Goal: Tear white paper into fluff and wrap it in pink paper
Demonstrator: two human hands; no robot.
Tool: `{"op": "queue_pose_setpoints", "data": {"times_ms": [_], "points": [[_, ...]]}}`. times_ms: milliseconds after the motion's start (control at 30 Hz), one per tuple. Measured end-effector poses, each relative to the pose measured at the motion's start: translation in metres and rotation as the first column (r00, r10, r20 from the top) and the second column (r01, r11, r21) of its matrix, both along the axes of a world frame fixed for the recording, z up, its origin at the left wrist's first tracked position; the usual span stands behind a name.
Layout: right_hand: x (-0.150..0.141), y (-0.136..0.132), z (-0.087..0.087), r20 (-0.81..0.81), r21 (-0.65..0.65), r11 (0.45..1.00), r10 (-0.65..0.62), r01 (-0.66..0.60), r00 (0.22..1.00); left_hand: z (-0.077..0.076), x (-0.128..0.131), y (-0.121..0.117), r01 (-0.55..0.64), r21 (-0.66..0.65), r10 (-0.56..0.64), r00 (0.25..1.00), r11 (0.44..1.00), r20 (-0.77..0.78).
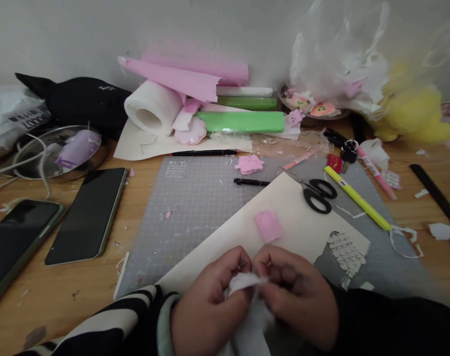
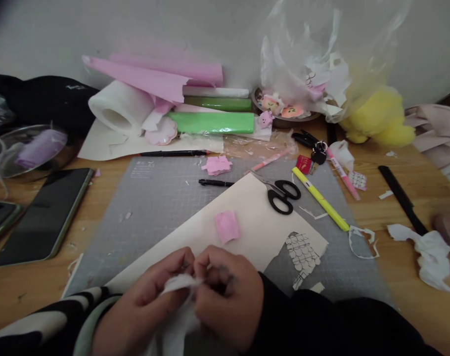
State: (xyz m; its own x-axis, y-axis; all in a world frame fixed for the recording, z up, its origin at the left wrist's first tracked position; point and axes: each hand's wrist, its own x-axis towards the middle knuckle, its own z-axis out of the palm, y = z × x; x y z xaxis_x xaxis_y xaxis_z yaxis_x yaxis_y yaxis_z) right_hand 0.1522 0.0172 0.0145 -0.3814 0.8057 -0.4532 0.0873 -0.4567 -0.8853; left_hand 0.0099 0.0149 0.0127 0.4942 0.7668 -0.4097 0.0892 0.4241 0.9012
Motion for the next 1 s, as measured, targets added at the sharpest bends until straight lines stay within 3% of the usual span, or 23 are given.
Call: {"op": "queue_pose_setpoints", "data": {"times_ms": [133, 300, 433, 600, 733, 867, 900, 1000], "points": [[-0.0002, -0.0003, 0.0046, 0.074, -0.05, 0.994, -0.089, 0.093, 0.993, -0.0001, -0.0003, -0.0006, -0.012, -0.018, 0.012, 0.999, 1.0, -0.036], [0.0001, -0.0016, 0.0014, 0.097, -0.008, 1.0, -0.002, 0.003, 0.995, 0.0028, -0.0002, 0.0005, 0.001, 0.007, 0.0, 1.0, 1.0, -0.029], [0.0003, 0.0014, 0.0023, 0.064, -0.054, 0.986, -0.154, 0.158, 0.986, 0.0034, 0.0001, 0.0007, -0.008, 0.001, 0.008, 0.999, 1.0, -0.052], [-0.001, 0.0018, 0.0034, 0.056, -0.078, 0.997, -0.026, 0.03, 0.998, 0.0027, 0.0009, 0.0001, 0.001, 0.007, -0.001, 0.999, 1.0, -0.035], [0.0007, 0.0046, 0.004, 0.047, -0.089, 0.99, -0.104, 0.108, 0.993, 0.0017, -0.0005, 0.0, -0.006, -0.008, 0.006, 0.999, 1.0, -0.044], [-0.0013, 0.0012, 0.0035, 0.061, 0.011, 0.999, -0.05, 0.049, 0.997, 0.0013, -0.001, 0.0001, -0.008, -0.011, 0.008, 1.0, 1.0, 0.006], [-0.0017, 0.0002, 0.0038, 0.054, -0.005, 1.0, -0.02, 0.02, 0.998, 0.0015, -0.0009, 0.0002, -0.009, -0.011, 0.009, 1.0, 1.0, 0.008], [-0.0014, -0.0007, 0.0053, 0.082, -0.058, 0.995, -0.081, 0.086, 0.993, 0.0022, -0.0005, 0.0002, -0.013, -0.029, 0.013, 1.0, 0.999, -0.012]]}}
